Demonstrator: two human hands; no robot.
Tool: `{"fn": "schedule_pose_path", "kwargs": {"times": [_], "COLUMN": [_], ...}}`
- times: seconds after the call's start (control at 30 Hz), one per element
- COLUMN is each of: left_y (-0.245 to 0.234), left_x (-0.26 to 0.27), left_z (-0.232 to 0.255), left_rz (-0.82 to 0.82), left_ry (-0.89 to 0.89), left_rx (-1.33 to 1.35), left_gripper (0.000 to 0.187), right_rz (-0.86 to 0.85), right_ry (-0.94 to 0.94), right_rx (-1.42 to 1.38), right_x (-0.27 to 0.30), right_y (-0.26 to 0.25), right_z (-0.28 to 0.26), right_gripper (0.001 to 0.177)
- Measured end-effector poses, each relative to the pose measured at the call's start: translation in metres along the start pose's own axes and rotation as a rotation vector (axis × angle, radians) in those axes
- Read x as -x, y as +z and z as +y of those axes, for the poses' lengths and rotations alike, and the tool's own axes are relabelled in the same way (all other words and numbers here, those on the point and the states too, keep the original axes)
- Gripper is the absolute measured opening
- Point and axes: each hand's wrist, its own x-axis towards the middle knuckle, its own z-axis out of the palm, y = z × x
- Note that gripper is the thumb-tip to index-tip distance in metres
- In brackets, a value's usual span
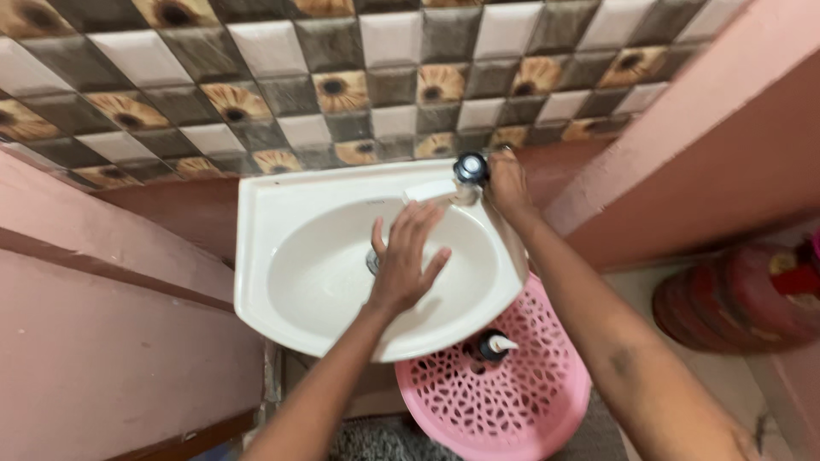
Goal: The person scrubs a white bathroom sink with a steel wool pad, moving around the basin, drain, and faucet area. The person repeatedly rinses the pad under running water and continues scrubbing different sections of the sink surface.
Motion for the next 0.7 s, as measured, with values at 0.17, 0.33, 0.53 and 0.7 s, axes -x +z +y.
{"fn": "schedule_pose_path", "kwargs": {"times": [0.17, 0.33, 0.53, 0.7], "left_y": [0.001, 0.001, -0.021, -0.046], "left_x": [-0.019, -0.027, -0.015, 0.017], "left_z": [-0.002, 0.002, 0.004, -0.018], "left_rz": [-0.029, -0.104, -0.031, 0.069], "left_ry": [-0.002, -0.085, -0.043, -0.082], "left_rx": [-0.078, -0.066, 0.008, 0.039], "left_gripper": [0.066, 0.067, 0.063, 0.056], "right_rz": [-0.112, -0.108, -0.103, -0.149], "right_ry": [-0.068, 0.005, 0.246, 0.161], "right_rx": [-0.142, -0.205, -0.067, -0.150], "right_x": [0.045, 0.116, 0.191, 0.225], "right_y": [-0.031, -0.069, -0.096, -0.079], "right_z": [-0.004, -0.038, -0.097, -0.180], "right_gripper": [0.024, 0.022, 0.018, 0.021]}}
